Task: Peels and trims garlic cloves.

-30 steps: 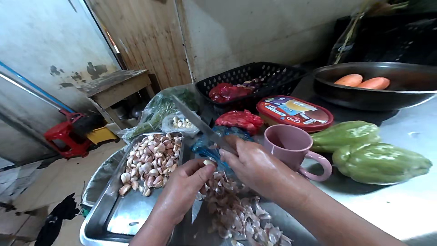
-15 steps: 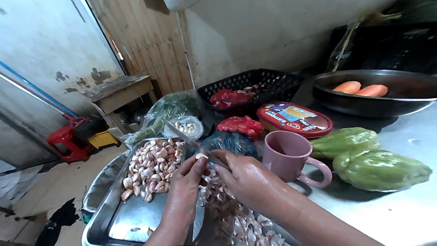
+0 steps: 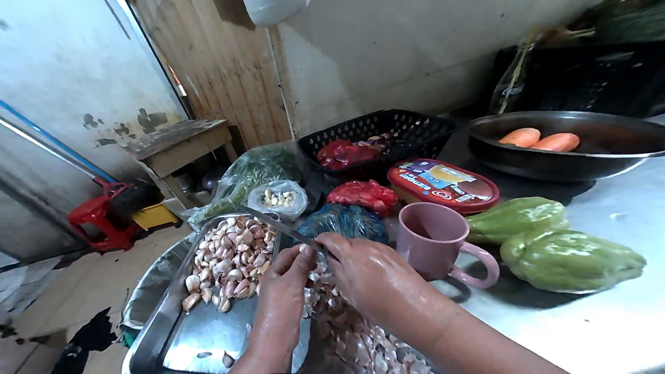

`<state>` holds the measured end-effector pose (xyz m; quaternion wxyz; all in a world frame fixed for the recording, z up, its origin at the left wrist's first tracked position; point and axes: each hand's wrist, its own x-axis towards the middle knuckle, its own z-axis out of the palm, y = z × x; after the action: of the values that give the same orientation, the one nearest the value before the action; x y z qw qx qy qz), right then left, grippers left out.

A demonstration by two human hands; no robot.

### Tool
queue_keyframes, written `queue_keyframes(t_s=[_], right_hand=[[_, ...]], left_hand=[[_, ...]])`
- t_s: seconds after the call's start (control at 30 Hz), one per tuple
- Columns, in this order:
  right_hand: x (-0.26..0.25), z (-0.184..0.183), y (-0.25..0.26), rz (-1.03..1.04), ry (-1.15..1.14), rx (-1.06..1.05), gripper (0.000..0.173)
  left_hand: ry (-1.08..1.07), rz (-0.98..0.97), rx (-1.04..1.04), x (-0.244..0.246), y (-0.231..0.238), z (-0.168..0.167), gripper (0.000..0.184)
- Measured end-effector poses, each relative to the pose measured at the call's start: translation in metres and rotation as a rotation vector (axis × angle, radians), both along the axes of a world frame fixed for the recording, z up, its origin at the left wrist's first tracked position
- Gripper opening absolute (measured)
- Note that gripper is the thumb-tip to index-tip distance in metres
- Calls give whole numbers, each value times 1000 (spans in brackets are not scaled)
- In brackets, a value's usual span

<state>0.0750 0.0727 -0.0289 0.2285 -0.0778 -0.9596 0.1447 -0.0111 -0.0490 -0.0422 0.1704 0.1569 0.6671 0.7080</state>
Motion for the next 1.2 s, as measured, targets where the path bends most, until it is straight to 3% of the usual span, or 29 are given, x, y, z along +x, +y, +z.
queue_keyframes(t_s=[0.3,0.5,0.6,0.73,0.93,1.07,1.2], right_hand=[[0,-6,3,6,93,65,21],[1,3,9,-48,10,-25,21],[1,12,16,-99,-95,-143,26],[3,17,18,-74,-159,-243,28],[3,21,15,-48,-246,-296,30],[3,25,13,-4,-287,-390,30],[3,24,9,64,-277,-471,32]], left_hand=[[181,-103,-109,0,-10,5,15],[284,-317,-296,-4,-17,3,21],[220,-393,-155,-5,-19,1,24],[-11,-257,72,-8,-16,7,26],[-96,-158,97,-8,-12,12,31],[-154,-148,146,-6,-11,13,16],[-173,-125,183,-4,-9,12,14]])
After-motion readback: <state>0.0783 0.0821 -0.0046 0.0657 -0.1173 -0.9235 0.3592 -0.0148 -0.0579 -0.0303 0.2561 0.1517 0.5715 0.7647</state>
